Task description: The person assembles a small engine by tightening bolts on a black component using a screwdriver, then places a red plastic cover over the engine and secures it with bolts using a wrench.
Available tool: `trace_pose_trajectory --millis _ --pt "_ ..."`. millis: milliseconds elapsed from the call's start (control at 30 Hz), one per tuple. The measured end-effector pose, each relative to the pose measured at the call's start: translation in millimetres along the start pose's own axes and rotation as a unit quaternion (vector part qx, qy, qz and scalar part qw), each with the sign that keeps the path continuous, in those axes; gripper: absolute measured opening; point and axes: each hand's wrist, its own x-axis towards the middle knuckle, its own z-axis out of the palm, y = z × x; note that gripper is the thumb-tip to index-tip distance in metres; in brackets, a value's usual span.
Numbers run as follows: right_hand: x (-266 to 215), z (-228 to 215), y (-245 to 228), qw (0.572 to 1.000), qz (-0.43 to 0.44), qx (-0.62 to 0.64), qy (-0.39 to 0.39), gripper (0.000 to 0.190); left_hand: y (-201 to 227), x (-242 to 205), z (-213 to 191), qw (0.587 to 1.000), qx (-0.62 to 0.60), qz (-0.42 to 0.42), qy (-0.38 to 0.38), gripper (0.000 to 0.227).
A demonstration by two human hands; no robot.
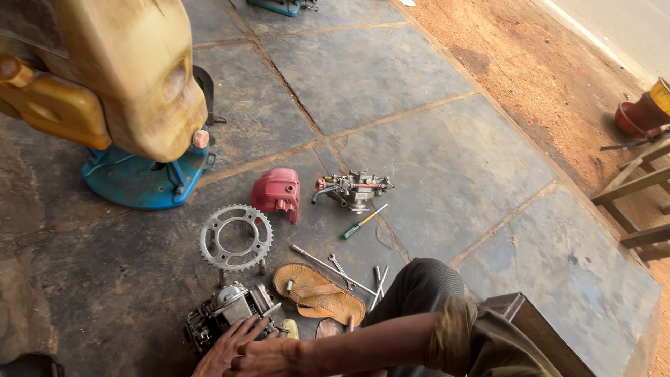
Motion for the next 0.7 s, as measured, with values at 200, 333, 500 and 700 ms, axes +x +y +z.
trace_pose_trajectory --millis 200,333,500,700 --pt "-5.2 84.7 -14.1 0.993 0.070 0.015 0.092 0.019 1.4 8.0 2.9 0.999 -0.006 0.039 -0.008 0.073" --pt "-12.0 78.9 -18.2 0.984 0.123 0.028 0.126 0.017 4.0 9.3 -8.7 0.998 -0.023 0.051 0.042 0.061" --pt "-6.4 28.5 -28.8 0.952 0.164 0.017 0.256 0.037 14.2 -10.6 -45.2 0.987 -0.157 0.011 0.033 0.065" --pt "7.1 14.8 -52.9 0.916 0.305 0.140 0.221 0.022 38.6 -28.5 -71.8 0.966 -0.183 0.002 0.182 0.088"
